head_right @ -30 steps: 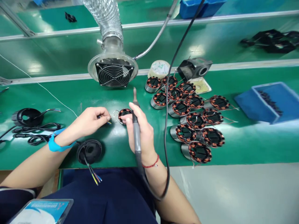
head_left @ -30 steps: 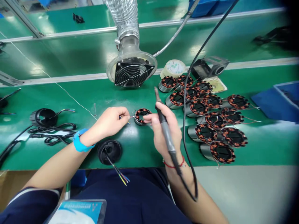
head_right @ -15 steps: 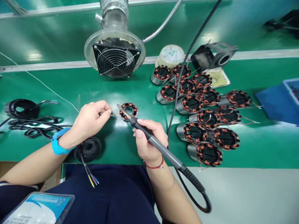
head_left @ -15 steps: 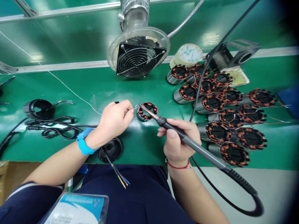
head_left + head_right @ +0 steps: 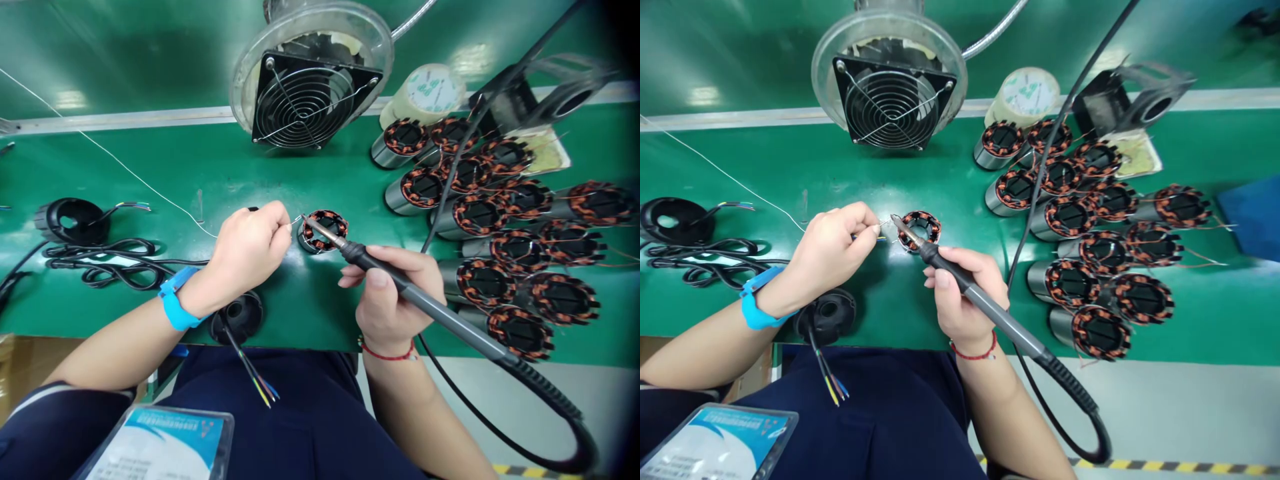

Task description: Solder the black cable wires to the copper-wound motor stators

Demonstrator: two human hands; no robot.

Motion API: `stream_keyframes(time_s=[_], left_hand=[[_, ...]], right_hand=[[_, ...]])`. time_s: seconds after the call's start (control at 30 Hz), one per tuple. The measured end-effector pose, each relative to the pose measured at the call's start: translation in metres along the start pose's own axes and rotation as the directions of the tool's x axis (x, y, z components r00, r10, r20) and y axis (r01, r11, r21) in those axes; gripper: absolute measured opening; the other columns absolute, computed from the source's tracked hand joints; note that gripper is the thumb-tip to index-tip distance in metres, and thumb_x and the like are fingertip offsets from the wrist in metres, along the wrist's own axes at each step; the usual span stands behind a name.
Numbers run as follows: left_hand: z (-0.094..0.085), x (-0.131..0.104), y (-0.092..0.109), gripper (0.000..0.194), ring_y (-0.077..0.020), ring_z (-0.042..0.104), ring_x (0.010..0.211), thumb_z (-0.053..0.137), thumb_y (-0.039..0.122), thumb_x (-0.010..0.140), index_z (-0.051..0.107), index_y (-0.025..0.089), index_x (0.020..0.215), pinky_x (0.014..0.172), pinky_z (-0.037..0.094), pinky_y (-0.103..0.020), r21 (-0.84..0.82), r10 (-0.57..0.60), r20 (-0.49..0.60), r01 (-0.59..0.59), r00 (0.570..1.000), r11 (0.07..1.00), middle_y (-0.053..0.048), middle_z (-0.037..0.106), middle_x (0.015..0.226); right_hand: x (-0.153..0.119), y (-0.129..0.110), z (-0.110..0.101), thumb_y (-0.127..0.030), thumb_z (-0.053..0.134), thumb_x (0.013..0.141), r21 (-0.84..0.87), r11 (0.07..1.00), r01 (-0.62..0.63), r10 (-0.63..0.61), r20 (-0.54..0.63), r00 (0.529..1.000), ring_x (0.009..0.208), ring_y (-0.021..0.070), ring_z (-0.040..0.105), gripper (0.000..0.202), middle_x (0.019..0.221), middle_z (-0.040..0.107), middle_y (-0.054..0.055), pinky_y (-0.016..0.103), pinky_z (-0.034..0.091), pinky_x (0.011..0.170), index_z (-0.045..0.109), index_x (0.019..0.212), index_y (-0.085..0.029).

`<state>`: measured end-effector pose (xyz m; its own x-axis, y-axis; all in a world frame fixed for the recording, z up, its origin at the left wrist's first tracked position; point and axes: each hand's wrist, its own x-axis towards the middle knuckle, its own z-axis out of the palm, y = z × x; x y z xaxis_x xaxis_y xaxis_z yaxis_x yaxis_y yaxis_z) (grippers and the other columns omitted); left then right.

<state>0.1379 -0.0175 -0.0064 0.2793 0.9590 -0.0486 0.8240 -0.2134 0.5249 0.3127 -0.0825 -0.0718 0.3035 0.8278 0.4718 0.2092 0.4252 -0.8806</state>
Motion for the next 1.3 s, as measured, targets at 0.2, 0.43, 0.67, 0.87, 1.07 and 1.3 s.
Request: stream_keyframes(time_s=[0.2,0.43,0.67,0.87,1.07,1.3], left_hand=[[0.0011,-0.0001,0.0003,0.014,-0.0113,0.034,0.046,0.046,0.013,0.082,0.050,0.019,0.070,0.059,0.029,-0.029,0.025,0.002,-0.004,-0.002,1.000,1.000,0.007,0.040,0.047],[-0.0003,0.0006,0.0007,0.013,-0.0115,0.034,0.046,0.046,0.014,0.082,0.051,0.020,0.071,0.058,0.029,-0.029,0.038,0.003,-0.001,-0.003,1.000,0.999,0.006,0.041,0.047],[0.0001,0.0005,0.0004,0.013,-0.0116,0.034,0.046,0.045,0.015,0.082,0.053,0.019,0.072,0.057,0.029,-0.028,0.025,0.007,-0.004,-0.007,1.000,1.000,0.006,0.042,0.048],[0.0001,0.0004,0.0018,0.013,-0.0114,0.034,0.047,0.046,0.012,0.081,0.052,0.019,0.072,0.059,0.029,-0.029,0.031,-0.013,0.006,0.013,1.000,0.999,0.006,0.042,0.049],[-0.0011,0.0005,0.0020,0.013,-0.0111,0.034,0.047,0.046,0.011,0.082,0.052,0.019,0.073,0.059,0.029,-0.029,0.033,-0.018,0.014,0.017,1.000,0.999,0.007,0.041,0.048],[0.0006,0.0011,-0.0001,0.014,-0.0119,0.038,0.048,0.046,0.010,0.082,0.054,0.019,0.074,0.059,0.031,-0.029,0.053,0.002,-0.009,-0.002,1.000,0.999,0.006,0.047,0.050]], right_hand=[[-0.0016,-0.0011,0.0014,-0.025,0.065,0.089,0.014,1.000,-0.017,0.017,0.000,1.000,0.055,0.0103,0.069,0.015,0.085,0.068,0.000,0.019,0.055,0.042,0.069,0.103,-0.022],[-0.0016,-0.0001,0.0013,-0.024,0.066,0.088,0.021,1.000,-0.007,0.007,0.013,1.000,0.056,0.0105,0.069,0.017,0.086,0.068,0.000,0.018,0.055,0.042,0.070,0.104,-0.022],[-0.0011,0.0017,0.0019,-0.027,0.066,0.088,0.010,1.000,0.003,-0.003,0.008,1.000,0.055,0.0110,0.069,0.017,0.086,0.068,0.001,0.019,0.056,0.042,0.069,0.104,-0.022],[-0.0002,-0.0007,0.0030,-0.029,0.066,0.089,0.029,1.000,0.000,0.000,-0.006,1.000,0.054,0.0116,0.069,0.016,0.085,0.068,0.001,0.020,0.056,0.041,0.068,0.103,-0.021],[-0.0007,-0.0005,0.0017,-0.026,0.066,0.088,0.028,1.000,-0.001,0.000,0.010,1.000,0.056,0.0119,0.069,0.017,0.086,0.068,0.001,0.020,0.056,0.042,0.068,0.104,-0.021],[-0.0001,0.0020,0.0015,-0.030,0.064,0.090,0.011,1.000,0.024,-0.024,-0.008,1.000,0.055,0.0117,0.069,0.018,0.086,0.068,0.000,0.021,0.056,0.043,0.066,0.107,-0.024]])
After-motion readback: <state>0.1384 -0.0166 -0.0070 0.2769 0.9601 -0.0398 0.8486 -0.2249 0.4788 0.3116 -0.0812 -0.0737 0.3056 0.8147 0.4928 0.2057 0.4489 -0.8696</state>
